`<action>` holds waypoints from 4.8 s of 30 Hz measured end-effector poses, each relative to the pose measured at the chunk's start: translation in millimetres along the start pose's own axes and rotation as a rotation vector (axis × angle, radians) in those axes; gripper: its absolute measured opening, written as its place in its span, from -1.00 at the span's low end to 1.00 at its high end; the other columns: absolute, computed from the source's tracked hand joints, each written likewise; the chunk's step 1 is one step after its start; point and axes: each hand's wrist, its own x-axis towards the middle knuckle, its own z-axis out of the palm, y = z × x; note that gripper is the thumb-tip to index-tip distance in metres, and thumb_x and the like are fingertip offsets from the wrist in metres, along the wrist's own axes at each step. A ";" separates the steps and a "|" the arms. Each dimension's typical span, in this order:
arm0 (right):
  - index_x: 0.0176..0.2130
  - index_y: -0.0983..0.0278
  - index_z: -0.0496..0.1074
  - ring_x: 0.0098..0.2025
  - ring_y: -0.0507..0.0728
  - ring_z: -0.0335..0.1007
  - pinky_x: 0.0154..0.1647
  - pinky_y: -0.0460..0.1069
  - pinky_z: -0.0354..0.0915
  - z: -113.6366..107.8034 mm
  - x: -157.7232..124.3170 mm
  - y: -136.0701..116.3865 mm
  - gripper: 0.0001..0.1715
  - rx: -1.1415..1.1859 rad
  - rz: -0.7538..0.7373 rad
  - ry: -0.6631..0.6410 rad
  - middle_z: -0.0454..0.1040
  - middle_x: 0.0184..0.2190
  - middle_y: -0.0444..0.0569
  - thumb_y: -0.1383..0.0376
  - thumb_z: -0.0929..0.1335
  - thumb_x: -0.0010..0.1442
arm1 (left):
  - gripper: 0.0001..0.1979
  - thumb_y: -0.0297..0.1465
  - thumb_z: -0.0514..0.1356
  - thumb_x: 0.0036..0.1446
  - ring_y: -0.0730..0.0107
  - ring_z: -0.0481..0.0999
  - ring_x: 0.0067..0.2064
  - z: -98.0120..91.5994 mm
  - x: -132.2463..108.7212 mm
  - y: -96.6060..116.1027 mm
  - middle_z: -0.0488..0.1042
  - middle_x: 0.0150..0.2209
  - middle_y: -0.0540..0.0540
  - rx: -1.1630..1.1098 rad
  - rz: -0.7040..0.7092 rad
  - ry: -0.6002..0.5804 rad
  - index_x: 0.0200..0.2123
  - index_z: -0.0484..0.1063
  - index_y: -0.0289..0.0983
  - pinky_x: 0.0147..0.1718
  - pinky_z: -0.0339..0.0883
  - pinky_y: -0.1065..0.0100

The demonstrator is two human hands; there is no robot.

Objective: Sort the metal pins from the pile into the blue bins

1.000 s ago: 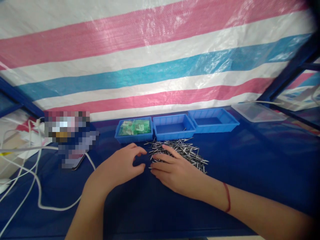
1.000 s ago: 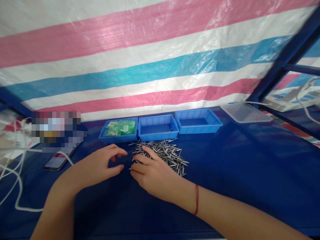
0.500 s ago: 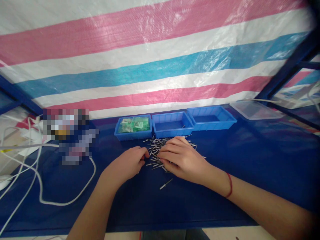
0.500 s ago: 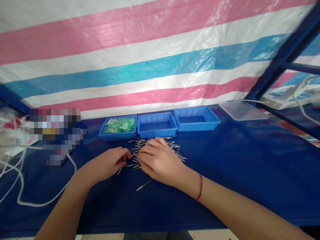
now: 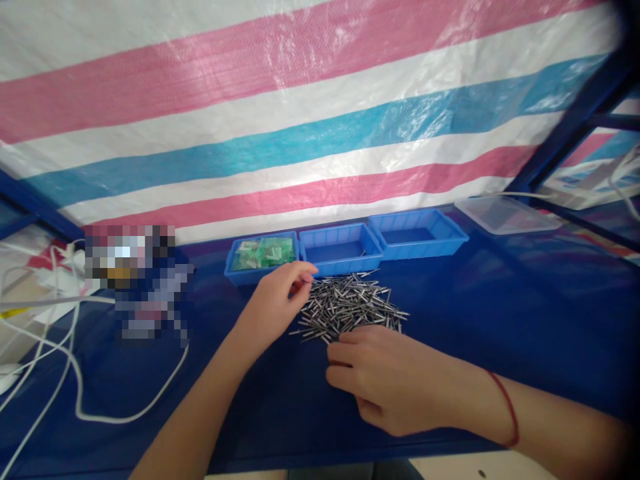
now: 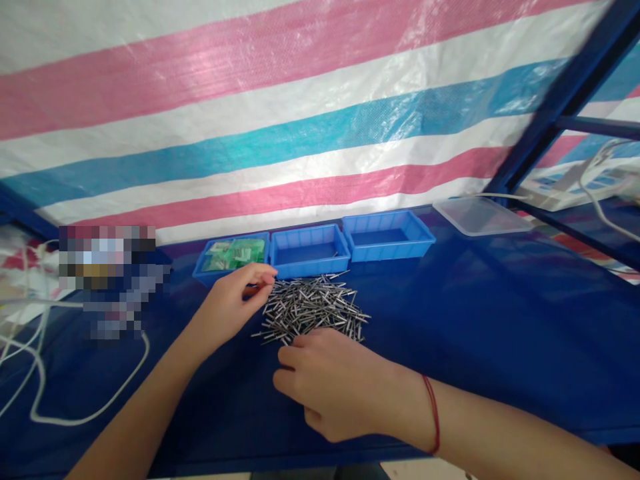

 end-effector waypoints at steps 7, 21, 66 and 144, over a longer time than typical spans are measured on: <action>-0.34 0.24 0.37 -0.29 0.13 0.32 -0.36 0.01 0.16 -8.8 -7.4 -0.4 -0.92 0.018 0.047 0.013 0.42 -0.34 -0.08 0.37 0.31 0.06 | -0.72 -0.49 -0.05 0.29 0.34 0.40 -0.03 36.6 14.0 5.1 0.42 -0.07 -0.11 0.234 0.190 -0.026 -0.02 0.35 -0.24 0.00 0.31 0.28; -0.36 0.24 0.38 -0.43 0.09 0.39 -0.53 -0.02 0.08 13.4 -9.4 5.3 -0.77 -0.074 0.169 -0.022 0.44 -0.39 -0.10 0.55 0.33 0.01 | -0.78 -0.53 0.03 0.19 0.28 0.36 -0.10 2.5 -4.1 18.0 0.44 -0.13 -0.12 0.361 0.318 -0.312 -0.19 0.44 -0.27 -0.06 0.24 0.26; -0.38 0.28 0.39 -0.38 0.03 0.32 -0.34 -0.08 0.15 11.0 3.9 53.3 -0.80 0.087 0.360 0.325 0.39 -0.46 -0.09 0.34 0.23 0.26 | -0.87 -0.39 0.13 0.20 0.18 0.47 -0.21 33.2 -19.6 35.9 0.42 -0.26 -0.13 0.617 0.175 -0.427 -0.24 0.40 -0.33 -0.25 0.37 0.17; -0.25 0.25 0.50 -0.20 0.21 0.31 -0.17 0.11 0.18 5.1 -4.0 89.5 -0.77 -0.114 0.611 0.814 0.49 -0.28 0.03 0.23 0.28 0.24 | -0.80 -0.25 0.14 0.19 0.31 0.44 -0.26 30.4 -7.5 9.4 0.43 -0.30 -0.08 0.359 0.206 -0.225 -0.25 0.44 -0.26 -0.28 0.24 0.33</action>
